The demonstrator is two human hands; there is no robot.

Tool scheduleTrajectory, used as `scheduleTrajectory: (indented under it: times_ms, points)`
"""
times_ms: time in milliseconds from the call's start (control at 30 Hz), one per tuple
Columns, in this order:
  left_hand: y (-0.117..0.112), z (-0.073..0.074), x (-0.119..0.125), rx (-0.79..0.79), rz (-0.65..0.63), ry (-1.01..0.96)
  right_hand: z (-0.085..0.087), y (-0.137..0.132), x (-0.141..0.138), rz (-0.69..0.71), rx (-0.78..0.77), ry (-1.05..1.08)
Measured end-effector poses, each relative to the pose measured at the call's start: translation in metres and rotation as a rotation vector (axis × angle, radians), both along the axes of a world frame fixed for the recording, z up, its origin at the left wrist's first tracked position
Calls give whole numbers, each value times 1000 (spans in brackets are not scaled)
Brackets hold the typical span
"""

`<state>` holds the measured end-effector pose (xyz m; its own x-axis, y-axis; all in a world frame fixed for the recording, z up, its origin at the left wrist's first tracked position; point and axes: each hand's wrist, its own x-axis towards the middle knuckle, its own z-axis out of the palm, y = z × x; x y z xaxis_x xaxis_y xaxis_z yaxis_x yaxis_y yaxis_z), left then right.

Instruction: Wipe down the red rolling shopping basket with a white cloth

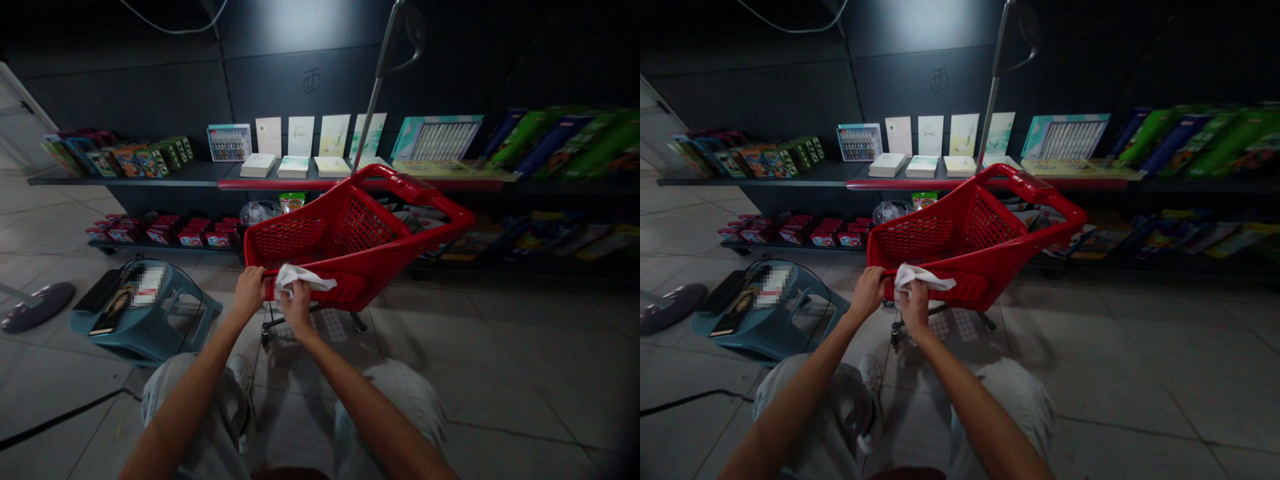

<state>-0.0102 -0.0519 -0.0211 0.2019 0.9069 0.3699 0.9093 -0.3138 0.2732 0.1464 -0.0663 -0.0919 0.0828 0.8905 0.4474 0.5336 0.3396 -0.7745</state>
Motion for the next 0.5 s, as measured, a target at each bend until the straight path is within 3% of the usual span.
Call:
scheduleTrajectory:
  times_ms: [100, 167, 300, 500]
  points:
    - [0, 1, -2, -1, -7, 30, -4, -3, -6, 322, -14, -345]
    - [-1, 1, -4, -2, -11, 57, -4, -1, 3, 376, -46, -523]
    - [-2, 1, -6, 1, -14, 88, -4, 0, 42, 323, -97, -693]
    - [-3, 1, -11, -2, -41, 86, -5, -4, 137, 38, -85, -475]
